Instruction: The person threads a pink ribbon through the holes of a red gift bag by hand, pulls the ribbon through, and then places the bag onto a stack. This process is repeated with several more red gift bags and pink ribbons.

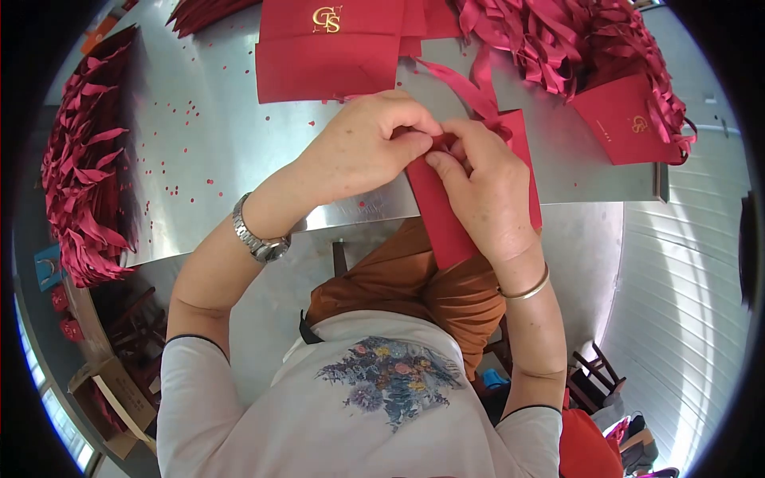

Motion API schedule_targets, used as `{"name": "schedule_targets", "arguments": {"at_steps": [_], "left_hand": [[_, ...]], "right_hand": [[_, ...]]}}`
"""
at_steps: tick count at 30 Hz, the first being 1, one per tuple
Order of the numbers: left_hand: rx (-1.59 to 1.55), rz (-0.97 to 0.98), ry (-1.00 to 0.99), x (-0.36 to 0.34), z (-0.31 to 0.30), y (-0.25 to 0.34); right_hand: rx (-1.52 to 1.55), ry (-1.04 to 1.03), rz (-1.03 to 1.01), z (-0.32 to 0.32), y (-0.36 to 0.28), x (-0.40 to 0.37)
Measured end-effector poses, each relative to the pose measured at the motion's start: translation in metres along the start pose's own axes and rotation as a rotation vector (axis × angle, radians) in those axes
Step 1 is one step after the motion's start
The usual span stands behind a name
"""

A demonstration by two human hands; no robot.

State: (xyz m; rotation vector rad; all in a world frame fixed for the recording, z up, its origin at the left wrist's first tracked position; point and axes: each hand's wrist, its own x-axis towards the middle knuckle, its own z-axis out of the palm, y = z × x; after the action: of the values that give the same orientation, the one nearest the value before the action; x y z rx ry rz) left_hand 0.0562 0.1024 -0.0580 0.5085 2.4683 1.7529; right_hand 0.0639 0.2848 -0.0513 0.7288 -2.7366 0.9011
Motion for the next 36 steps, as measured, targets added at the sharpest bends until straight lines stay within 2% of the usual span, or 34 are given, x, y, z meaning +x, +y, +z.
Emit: {"name": "schedule_targets", "arguments": {"at_steps": [1,2,4,5,7,8,10,11,13,14,17,18,19,20,23,24,26,27,29,33,36], "left_hand": [[-0.065,-0.099,-0.029,0.001,-0.002,0.003],[-0.059,-0.095,-0.024,0.002,-0.003,0.005],[0.075,0.047,0.053,0.008,-0.004,0.006],[0.078,0.048,0.058,0.012,-0.006,0.007],[0.330,0.092,-0.136,0.022,-0.010,0.010],[0.334,0.090,-0.131,0.026,-0.013,0.013],[0.424,0.037,-0.331,0.037,-0.016,0.021],[0.427,0.036,-0.328,0.042,-0.016,0.022],[0.455,0.044,-0.504,0.049,-0.016,0.024],[0.458,0.044,-0.505,0.051,-0.017,0.023],[0.454,0.093,-0.475,0.049,-0.016,0.016],[0.486,0.176,-0.388,0.046,-0.017,0.013],[0.515,0.258,-0.301,0.044,-0.017,0.011],[0.514,0.261,-0.304,0.042,-0.017,0.009],[0.635,0.267,-0.264,0.038,-0.017,0.005],[0.667,0.239,-0.278,0.037,-0.018,0.006],[0.701,0.211,-0.293,0.037,-0.019,0.008],[0.736,0.206,-0.291,0.036,-0.018,0.012],[0.771,0.204,-0.295,0.036,-0.017,0.013],[0.887,0.401,-0.019,0.037,-0.054,-0.005],[1.001,0.206,0.203,0.033,-0.083,-0.007]], "right_hand": [[-0.004,0.023,0.013,0.002,0.000,-0.002],[-0.007,0.044,0.025,0.003,0.000,-0.003],[-0.025,0.056,0.038,0.005,-0.002,-0.004],[-0.044,0.062,0.058,0.005,-0.002,-0.005],[-0.071,0.071,0.050,0.006,-0.001,-0.006],[-0.099,0.080,0.050,0.006,-0.001,-0.006],[-0.089,0.104,0.008,0.007,0.001,-0.006],[-0.081,0.124,-0.028,0.007,0.001,-0.006],[-0.077,0.121,-0.021,0.006,0.000,-0.006],[-0.076,0.120,-0.006,0.005,-0.001,-0.007],[-0.098,0.134,0.034,0.004,-0.005,-0.010],[-0.100,0.138,0.037,0.001,-0.006,-0.013],[-0.187,0.186,-0.065,-0.003,-0.007,-0.019],[-0.275,0.231,-0.167,-0.006,-0.008,-0.025],[-0.271,0.431,-0.370,-0.012,0.006,-0.044],[-0.296,0.342,-0.232,-0.015,0.011,-0.059],[-0.225,0.374,-0.025,-0.006,0.017,-0.069],[-0.252,0.287,0.025,-0.004,0.021,-0.071],[-0.249,0.248,0.048,-0.004,0.025,-0.073],[-0.300,0.182,0.039,-0.004,0.032,-0.074],[-0.329,0.166,0.042,-0.005,0.031,-0.074]]}}
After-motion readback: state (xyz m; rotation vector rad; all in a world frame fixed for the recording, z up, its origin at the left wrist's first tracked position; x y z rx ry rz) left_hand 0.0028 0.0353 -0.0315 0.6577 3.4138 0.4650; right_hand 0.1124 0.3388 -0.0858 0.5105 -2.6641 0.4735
